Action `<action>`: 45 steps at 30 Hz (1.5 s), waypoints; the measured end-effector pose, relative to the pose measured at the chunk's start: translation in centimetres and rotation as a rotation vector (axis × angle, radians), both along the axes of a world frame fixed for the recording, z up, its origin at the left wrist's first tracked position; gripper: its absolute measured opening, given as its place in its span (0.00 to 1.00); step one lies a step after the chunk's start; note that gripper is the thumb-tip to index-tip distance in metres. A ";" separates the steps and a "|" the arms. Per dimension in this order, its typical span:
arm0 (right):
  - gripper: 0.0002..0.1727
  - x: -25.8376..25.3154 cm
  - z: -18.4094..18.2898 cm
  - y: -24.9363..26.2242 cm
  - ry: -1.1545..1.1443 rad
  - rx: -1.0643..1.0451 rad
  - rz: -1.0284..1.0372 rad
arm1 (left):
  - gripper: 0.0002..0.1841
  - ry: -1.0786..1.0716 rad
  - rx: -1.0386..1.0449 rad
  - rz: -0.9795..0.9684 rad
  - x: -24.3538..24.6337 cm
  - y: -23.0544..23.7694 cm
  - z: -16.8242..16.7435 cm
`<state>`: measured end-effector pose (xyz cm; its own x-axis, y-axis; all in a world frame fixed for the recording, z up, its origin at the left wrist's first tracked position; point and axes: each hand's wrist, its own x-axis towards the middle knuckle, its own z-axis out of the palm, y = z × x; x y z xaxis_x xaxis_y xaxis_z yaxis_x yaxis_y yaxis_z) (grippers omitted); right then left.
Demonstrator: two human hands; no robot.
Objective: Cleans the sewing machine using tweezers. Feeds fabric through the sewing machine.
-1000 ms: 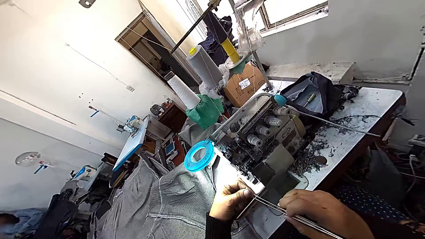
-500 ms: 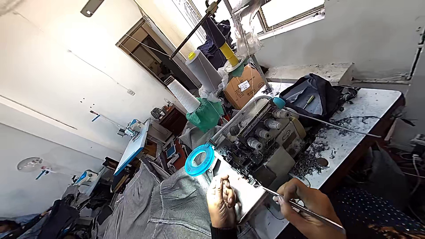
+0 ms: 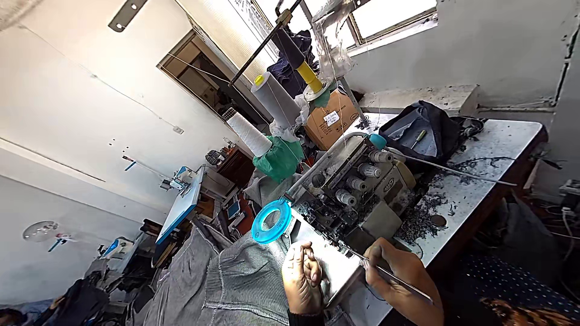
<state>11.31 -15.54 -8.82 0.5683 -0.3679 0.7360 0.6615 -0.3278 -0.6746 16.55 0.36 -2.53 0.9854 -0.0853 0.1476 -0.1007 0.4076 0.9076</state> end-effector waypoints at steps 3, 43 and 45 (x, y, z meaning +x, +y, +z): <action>0.07 0.1 0.2 0.0 0.007 -0.014 -0.011 | 0.22 -0.005 0.000 -0.011 0.0 0.1 0.0; 0.10 -0.8 -0.7 -1.9 -0.039 0.155 0.133 | 0.23 0.005 0.013 -0.004 0.0 0.0 0.1; 0.08 -1.2 -0.5 -2.5 -0.024 0.315 0.198 | 0.23 -0.005 0.014 -0.016 0.0 0.1 0.0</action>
